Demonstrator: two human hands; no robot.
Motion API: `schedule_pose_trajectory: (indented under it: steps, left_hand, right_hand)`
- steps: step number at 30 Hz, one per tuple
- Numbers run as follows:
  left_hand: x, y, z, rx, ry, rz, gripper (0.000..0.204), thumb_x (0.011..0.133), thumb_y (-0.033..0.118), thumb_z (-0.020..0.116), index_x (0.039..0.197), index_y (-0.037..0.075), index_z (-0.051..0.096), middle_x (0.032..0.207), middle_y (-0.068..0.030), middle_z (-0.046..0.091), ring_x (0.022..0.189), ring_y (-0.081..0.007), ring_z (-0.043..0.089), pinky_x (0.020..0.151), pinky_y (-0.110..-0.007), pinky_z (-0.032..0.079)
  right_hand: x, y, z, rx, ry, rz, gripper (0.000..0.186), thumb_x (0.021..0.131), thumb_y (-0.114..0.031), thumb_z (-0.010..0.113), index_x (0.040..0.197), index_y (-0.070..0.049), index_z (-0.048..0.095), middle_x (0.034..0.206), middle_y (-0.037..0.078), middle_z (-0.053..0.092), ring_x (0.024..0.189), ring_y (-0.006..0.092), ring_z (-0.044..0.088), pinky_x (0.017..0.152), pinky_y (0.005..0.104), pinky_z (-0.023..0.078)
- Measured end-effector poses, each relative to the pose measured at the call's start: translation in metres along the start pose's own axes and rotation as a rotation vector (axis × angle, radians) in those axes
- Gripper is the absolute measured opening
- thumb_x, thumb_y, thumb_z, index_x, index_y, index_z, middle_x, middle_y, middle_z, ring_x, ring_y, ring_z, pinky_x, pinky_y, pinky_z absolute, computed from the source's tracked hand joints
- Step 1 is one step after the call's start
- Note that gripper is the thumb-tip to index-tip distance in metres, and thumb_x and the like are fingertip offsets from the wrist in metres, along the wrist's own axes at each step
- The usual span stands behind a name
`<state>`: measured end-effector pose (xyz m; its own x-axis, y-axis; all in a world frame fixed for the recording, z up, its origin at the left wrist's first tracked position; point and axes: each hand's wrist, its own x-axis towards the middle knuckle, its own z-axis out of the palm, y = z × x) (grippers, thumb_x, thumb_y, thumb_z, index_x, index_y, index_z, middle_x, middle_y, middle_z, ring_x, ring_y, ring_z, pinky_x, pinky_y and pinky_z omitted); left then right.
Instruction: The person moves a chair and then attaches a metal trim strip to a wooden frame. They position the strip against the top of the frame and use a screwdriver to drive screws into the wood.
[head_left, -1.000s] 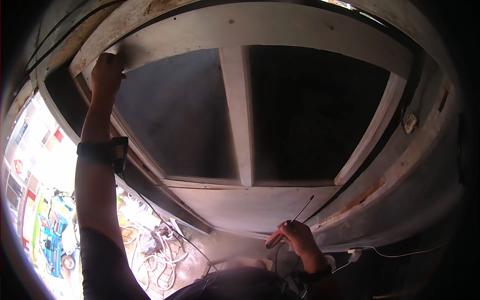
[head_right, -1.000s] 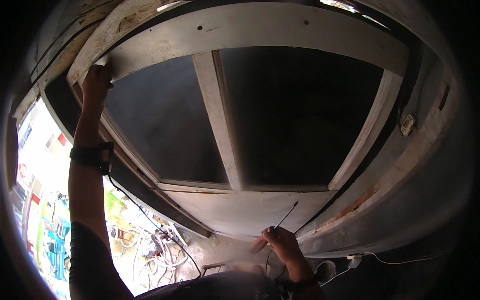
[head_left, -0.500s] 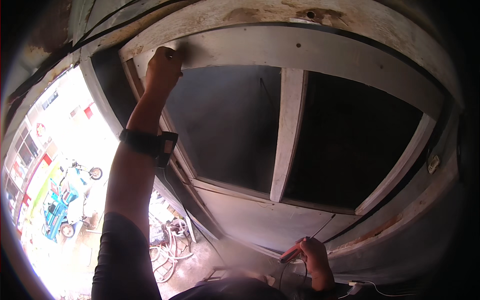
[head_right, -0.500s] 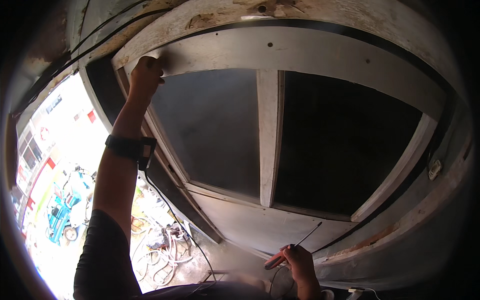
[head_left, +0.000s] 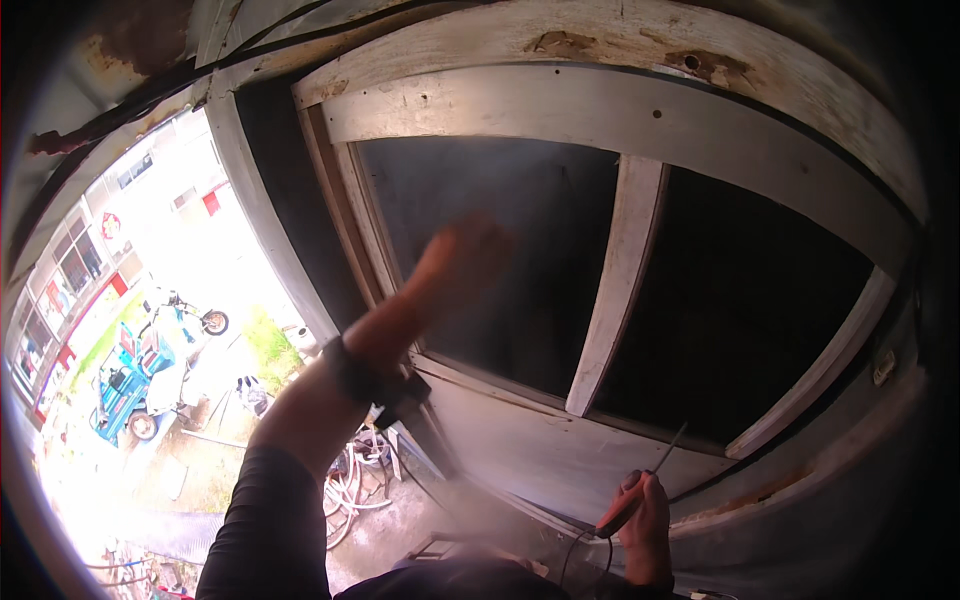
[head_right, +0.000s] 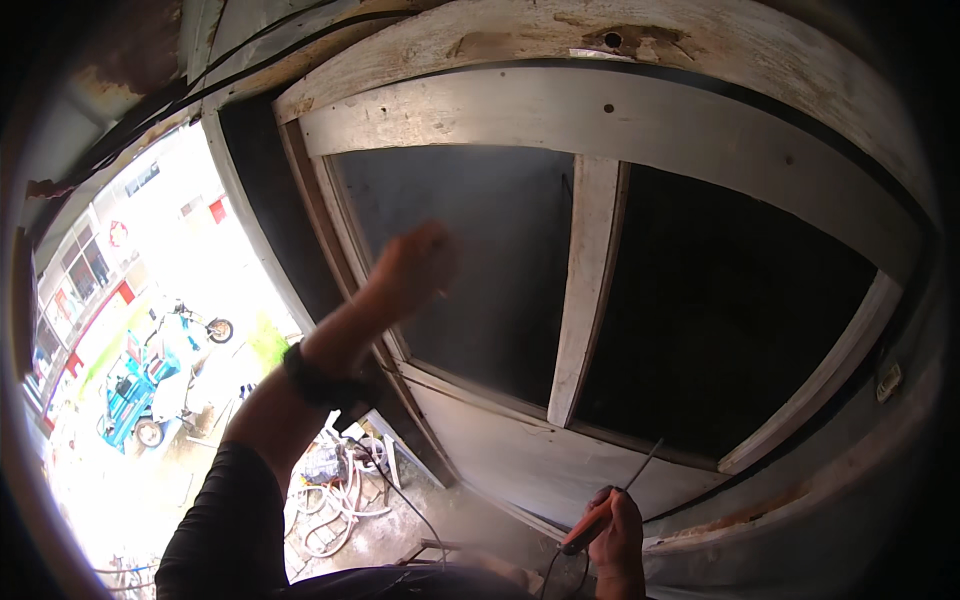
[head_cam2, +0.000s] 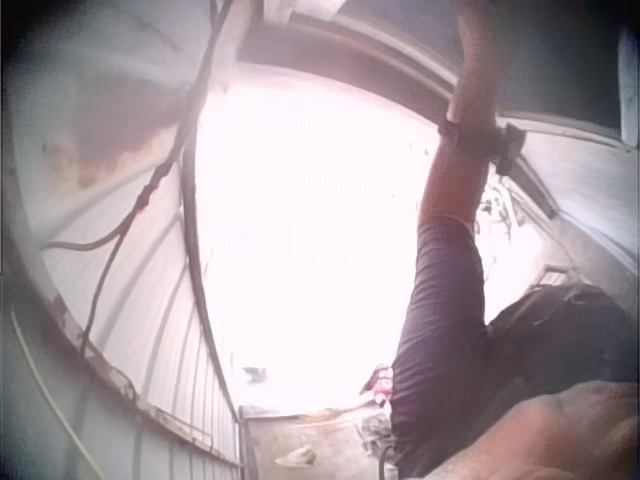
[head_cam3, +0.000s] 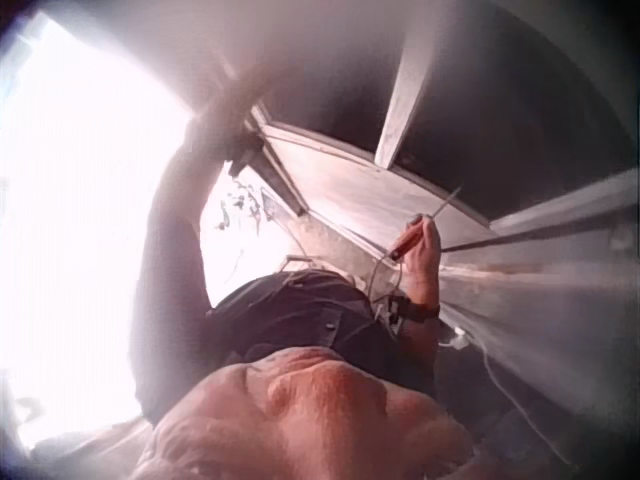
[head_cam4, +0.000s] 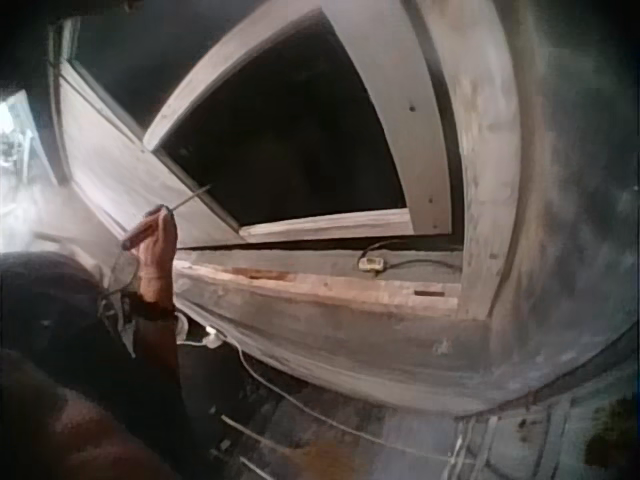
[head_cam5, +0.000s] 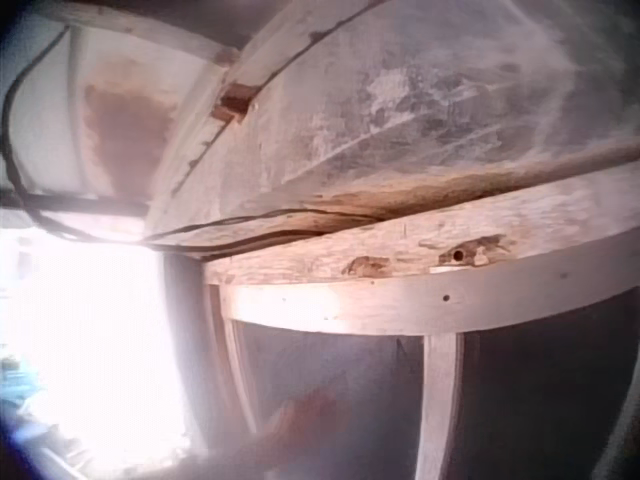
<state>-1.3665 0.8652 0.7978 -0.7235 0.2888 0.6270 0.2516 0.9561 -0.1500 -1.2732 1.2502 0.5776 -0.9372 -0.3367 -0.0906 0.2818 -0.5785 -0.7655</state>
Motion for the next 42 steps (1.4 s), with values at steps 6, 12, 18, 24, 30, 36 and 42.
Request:
schedule_pose_trajectory:
  steps: [6, 12, 18, 24, 30, 36, 42]
  left_hand:
    - [-0.089, 0.171, 0.057, -0.557, -0.688, -0.243, 0.026, 0.094, 0.029, 0.053, 0.106, 0.008, 0.062, 0.106, -0.0128, 0.062, 0.096, -0.0325, 0.063, 0.083, -0.043, 0.052]
    - [-0.129, 0.225, 0.076, -0.574, -0.741, -0.061, 0.024, 0.097, 0.024, 0.046, 0.111, 0.006, 0.052, 0.105, -0.0139, 0.061, 0.092, -0.0293, 0.066, 0.069, -0.04, 0.055]
    - [-0.141, 0.222, 0.061, -0.99, -0.777, -0.233, 0.04, 0.1, 0.029, 0.046, 0.13, 0.002, 0.043, 0.11, -0.0161, 0.062, 0.091, -0.0274, 0.068, 0.07, -0.038, 0.057]
    - [-0.164, 0.238, 0.059, -1.305, -0.79, -0.618, 0.059, 0.098, 0.039, 0.054, 0.14, 0.004, 0.035, 0.111, -0.0181, 0.064, 0.091, -0.0239, 0.069, 0.076, -0.034, 0.056]
    - [-0.159, 0.194, 0.052, -0.87, -0.524, -0.448, 0.048, 0.096, 0.012, 0.049, 0.143, 0.01, 0.041, 0.126, -0.0136, 0.057, 0.108, -0.0263, 0.061, 0.09, -0.033, 0.052]
    - [-0.065, 0.153, -0.078, -0.375, 0.251, 0.067, 0.027, 0.081, 0.001, 0.07, 0.106, -0.001, 0.058, 0.092, -0.0165, 0.065, 0.072, -0.0264, 0.069, 0.056, -0.034, 0.056]
    - [-0.016, 0.124, -0.128, -0.075, 0.353, 0.141, 0.035, 0.082, 0.0, 0.068, 0.116, 0.003, 0.059, 0.096, -0.0143, 0.066, 0.075, -0.0265, 0.069, 0.06, -0.032, 0.056]
  right_hand:
    - [0.03, 0.02, 0.048, 0.39, 0.134, 0.066, 0.043, 0.096, -0.051, 0.052, 0.081, -0.012, 0.06, 0.09, 0.005, 0.061, 0.086, 0.0251, 0.058, 0.079, 0.0382, 0.043]
    - [0.03, 0.036, 0.068, 0.6, 0.137, 0.137, 0.054, 0.101, -0.049, 0.033, 0.069, -0.011, 0.052, 0.085, 0.008, 0.06, 0.082, 0.0235, 0.057, 0.084, 0.0366, 0.044]
    - [0.037, 0.064, 0.023, 0.465, -0.003, 0.102, 0.05, 0.101, -0.049, 0.035, 0.074, -0.012, 0.054, 0.074, 0.004, 0.057, 0.072, 0.0196, 0.054, 0.074, 0.0368, 0.045]
    - [0.028, 0.061, 0.038, 0.506, 0.047, 0.266, 0.042, 0.101, -0.045, 0.042, 0.095, -0.008, 0.061, 0.076, 0.004, 0.06, 0.067, 0.0179, 0.053, 0.066, 0.0299, 0.044]
    - [0.055, 0.028, 0.079, -0.092, 0.035, 0.014, 0.036, 0.1, -0.038, 0.052, 0.101, -0.004, 0.064, 0.07, -0.004, 0.049, 0.056, 0.0059, 0.037, 0.05, 0.0229, 0.028]
    - [0.091, -0.083, 0.177, -0.095, -0.416, -0.194, 0.032, 0.1, -0.037, 0.052, 0.102, -0.006, 0.061, 0.064, -0.007, 0.04, 0.049, 0.0029, 0.028, 0.044, 0.0199, 0.02]
    - [0.078, -0.17, 0.267, -0.002, -0.332, -0.222, 0.02, 0.097, -0.027, 0.056, 0.087, -0.01, 0.057, 0.061, -0.006, 0.043, 0.046, 0.0018, 0.035, 0.039, 0.0193, 0.025]
